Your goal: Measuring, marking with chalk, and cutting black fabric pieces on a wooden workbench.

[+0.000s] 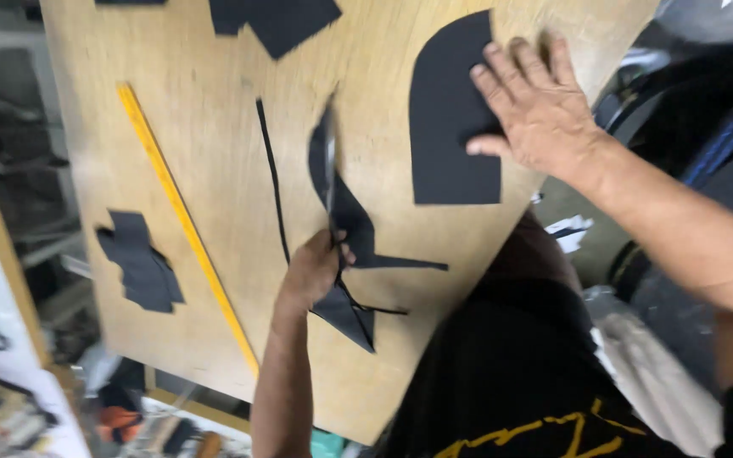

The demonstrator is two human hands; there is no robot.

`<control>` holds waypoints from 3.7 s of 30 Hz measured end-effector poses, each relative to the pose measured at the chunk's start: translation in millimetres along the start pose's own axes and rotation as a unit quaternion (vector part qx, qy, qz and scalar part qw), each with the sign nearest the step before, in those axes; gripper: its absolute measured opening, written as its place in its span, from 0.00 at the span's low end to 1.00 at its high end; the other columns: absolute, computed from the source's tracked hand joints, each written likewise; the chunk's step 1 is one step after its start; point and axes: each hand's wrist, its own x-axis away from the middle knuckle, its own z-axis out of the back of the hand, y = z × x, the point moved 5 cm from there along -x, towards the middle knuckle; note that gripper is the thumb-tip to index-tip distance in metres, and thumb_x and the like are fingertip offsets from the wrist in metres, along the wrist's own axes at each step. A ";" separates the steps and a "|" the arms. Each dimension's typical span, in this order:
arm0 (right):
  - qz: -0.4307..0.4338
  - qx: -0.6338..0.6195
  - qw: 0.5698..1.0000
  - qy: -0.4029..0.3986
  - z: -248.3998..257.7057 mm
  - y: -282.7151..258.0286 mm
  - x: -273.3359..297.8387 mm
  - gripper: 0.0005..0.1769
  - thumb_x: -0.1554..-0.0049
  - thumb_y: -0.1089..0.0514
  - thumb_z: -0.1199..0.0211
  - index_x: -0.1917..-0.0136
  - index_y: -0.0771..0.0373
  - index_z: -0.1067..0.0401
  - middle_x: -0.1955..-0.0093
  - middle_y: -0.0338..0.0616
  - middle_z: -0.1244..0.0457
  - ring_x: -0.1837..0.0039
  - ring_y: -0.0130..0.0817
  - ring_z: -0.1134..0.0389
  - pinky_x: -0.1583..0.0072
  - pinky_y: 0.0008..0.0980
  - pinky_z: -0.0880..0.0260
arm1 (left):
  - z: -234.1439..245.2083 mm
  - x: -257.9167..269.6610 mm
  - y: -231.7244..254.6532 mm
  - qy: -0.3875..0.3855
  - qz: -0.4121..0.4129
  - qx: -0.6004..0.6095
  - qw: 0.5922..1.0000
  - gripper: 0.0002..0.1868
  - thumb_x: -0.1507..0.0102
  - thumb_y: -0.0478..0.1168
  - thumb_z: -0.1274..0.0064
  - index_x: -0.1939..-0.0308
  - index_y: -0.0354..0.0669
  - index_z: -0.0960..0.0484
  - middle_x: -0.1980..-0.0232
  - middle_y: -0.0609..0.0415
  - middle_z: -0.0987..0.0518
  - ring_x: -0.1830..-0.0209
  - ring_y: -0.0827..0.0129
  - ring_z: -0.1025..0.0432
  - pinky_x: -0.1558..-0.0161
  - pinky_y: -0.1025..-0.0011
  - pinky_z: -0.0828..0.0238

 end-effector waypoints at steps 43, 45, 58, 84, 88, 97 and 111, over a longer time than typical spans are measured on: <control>0.029 -0.468 0.883 0.023 -42.7 75.6 -49.3 0.16 0.30 0.57 0.39 0.34 0.67 0.25 0.39 0.64 0.32 0.39 0.64 0.32 0.38 0.51 0.36 | -179.5 -54.2 85.0 0.590 -0.185 -0.033 0.785 0.26 0.39 0.44 0.44 0.42 0.35 0.30 0.30 0.34 0.30 0.32 0.42 0.34 0.33 0.50 0.38; 0.006 -0.447 0.894 -0.030 -53.0 76.1 -49.7 0.18 0.28 0.51 0.42 0.33 0.64 0.24 0.40 0.64 0.30 0.39 0.64 0.32 0.39 0.51 0.36 | -174.4 -42.2 89.0 0.622 -0.259 -0.025 0.738 0.07 0.37 0.33 0.53 0.56 0.39 0.23 0.35 0.35 0.26 0.43 0.40 0.26 0.45 0.49 0.28; 0.056 -0.667 0.728 -0.148 167.3 -227.7 -174.2 0.20 0.33 0.55 0.39 0.31 0.62 0.30 0.36 0.65 0.37 0.37 0.58 0.32 0.43 0.47 0.26 | -26.8 -27.3 -260.3 0.539 -0.083 0.528 0.651 0.10 0.34 0.40 0.50 0.54 0.44 0.14 0.62 0.48 0.19 0.59 0.58 0.25 0.58 0.64 0.31; 0.124 -0.388 0.890 0.207 165.2 -183.0 -53.4 0.20 0.30 0.69 0.48 0.28 0.84 0.40 0.32 0.74 0.41 0.34 0.70 0.39 0.30 0.58 0.39 | -104.7 20.9 -322.2 0.572 -0.041 0.397 0.717 0.19 0.27 0.42 0.63 0.37 0.36 0.27 0.41 0.44 0.20 0.41 0.52 0.25 0.37 0.59 0.34; 0.113 -0.388 0.899 0.169 127.8 -180.9 14.0 0.26 0.28 0.55 0.57 0.30 0.83 0.40 0.29 0.76 0.44 0.29 0.72 0.42 0.26 0.62 0.43 | -108.9 31.3 -254.9 0.575 -0.120 0.234 0.775 0.26 0.30 0.46 0.57 0.33 0.32 0.30 0.36 0.39 0.23 0.38 0.45 0.27 0.38 0.53 0.31; 0.082 -0.364 0.913 0.166 112.6 -208.3 4.7 0.34 0.38 0.38 0.34 0.32 0.67 0.34 0.44 0.51 0.36 0.44 0.51 0.32 0.42 0.49 0.35 | -128.3 29.4 -235.1 0.640 -0.096 0.124 0.752 0.29 0.32 0.42 0.52 0.29 0.31 0.32 0.30 0.34 0.31 0.30 0.39 0.33 0.30 0.49 0.37; -0.043 -0.483 0.869 -0.102 150.1 -225.4 -34.8 0.20 0.35 0.55 0.48 0.38 0.66 0.50 0.58 0.59 0.32 0.59 0.68 0.29 0.50 0.60 0.29 | -186.1 61.2 -259.0 0.612 -0.049 0.171 0.771 0.26 0.30 0.44 0.52 0.31 0.34 0.34 0.30 0.35 0.29 0.28 0.42 0.34 0.28 0.52 0.34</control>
